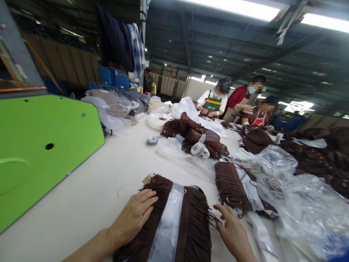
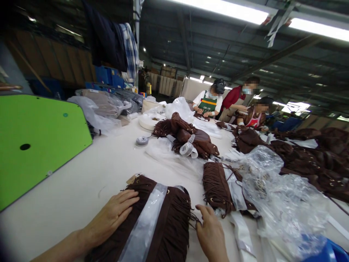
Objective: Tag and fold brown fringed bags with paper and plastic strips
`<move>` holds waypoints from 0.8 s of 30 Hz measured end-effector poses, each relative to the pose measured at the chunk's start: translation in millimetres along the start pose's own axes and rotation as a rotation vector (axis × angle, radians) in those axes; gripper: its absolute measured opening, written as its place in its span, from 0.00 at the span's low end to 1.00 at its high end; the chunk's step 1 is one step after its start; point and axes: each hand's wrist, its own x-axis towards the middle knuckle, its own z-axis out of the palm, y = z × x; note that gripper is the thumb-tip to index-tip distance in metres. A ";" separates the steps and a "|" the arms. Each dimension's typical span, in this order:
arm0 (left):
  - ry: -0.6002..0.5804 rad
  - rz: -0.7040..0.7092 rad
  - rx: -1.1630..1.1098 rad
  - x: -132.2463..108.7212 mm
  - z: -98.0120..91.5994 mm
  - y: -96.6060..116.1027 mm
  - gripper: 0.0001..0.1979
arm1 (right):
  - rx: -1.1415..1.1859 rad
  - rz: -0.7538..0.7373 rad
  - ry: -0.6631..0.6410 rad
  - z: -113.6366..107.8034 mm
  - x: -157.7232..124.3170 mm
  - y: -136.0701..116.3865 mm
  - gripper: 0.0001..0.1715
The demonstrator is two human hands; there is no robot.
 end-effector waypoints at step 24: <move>0.282 0.072 0.017 -17.6 37.9 -38.4 0.17 | 1.210 0.613 0.203 37.5 -13.5 -2.1 0.40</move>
